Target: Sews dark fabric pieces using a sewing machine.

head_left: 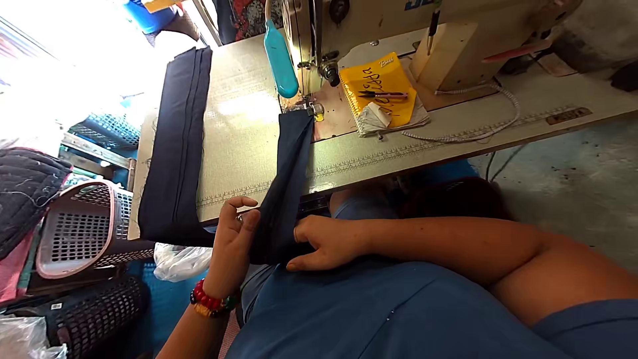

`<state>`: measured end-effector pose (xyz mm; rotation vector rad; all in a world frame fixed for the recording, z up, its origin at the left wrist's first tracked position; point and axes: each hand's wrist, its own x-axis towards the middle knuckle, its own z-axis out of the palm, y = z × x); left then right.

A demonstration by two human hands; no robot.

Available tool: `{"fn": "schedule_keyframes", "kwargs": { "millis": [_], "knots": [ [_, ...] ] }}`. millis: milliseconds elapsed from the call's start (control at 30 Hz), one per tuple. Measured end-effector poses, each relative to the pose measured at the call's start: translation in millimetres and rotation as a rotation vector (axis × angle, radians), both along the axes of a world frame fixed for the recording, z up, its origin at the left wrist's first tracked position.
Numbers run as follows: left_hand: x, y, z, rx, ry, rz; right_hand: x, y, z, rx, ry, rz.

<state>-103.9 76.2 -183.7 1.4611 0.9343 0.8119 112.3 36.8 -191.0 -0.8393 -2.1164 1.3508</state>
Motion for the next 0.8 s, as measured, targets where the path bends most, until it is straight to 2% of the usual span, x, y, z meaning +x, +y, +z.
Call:
{"fn": "schedule_keyframes", "kwargs": {
  "millis": [133,200,300,467,567,667,733,800],
  "knots": [
    [-16,6,11,0.600,0.506,-0.235,-8,3,7,-0.019,-0.018,0.055],
    [-17,5,25,0.737,0.714,-0.295,-17,4,13,-0.026,-0.055,0.115],
    [-14,0,46,0.715,0.838,-0.262,-37,4,23,-0.027,-0.091,0.189],
    [-5,1,65,0.626,1.050,-0.255,-77,1,34,-0.110,-0.057,0.192],
    [-6,6,61,0.634,1.076,-0.293,-77,5,28,-0.055,0.009,0.256],
    [-13,-2,47,0.742,0.989,-0.200,-48,11,22,0.071,-0.025,0.268],
    [-19,-6,42,0.811,0.901,-0.098,-22,12,17,0.218,-0.034,0.128],
    [-22,-8,38,0.847,0.811,-0.031,-4,15,14,0.414,-0.039,-0.119]
  ]
}}
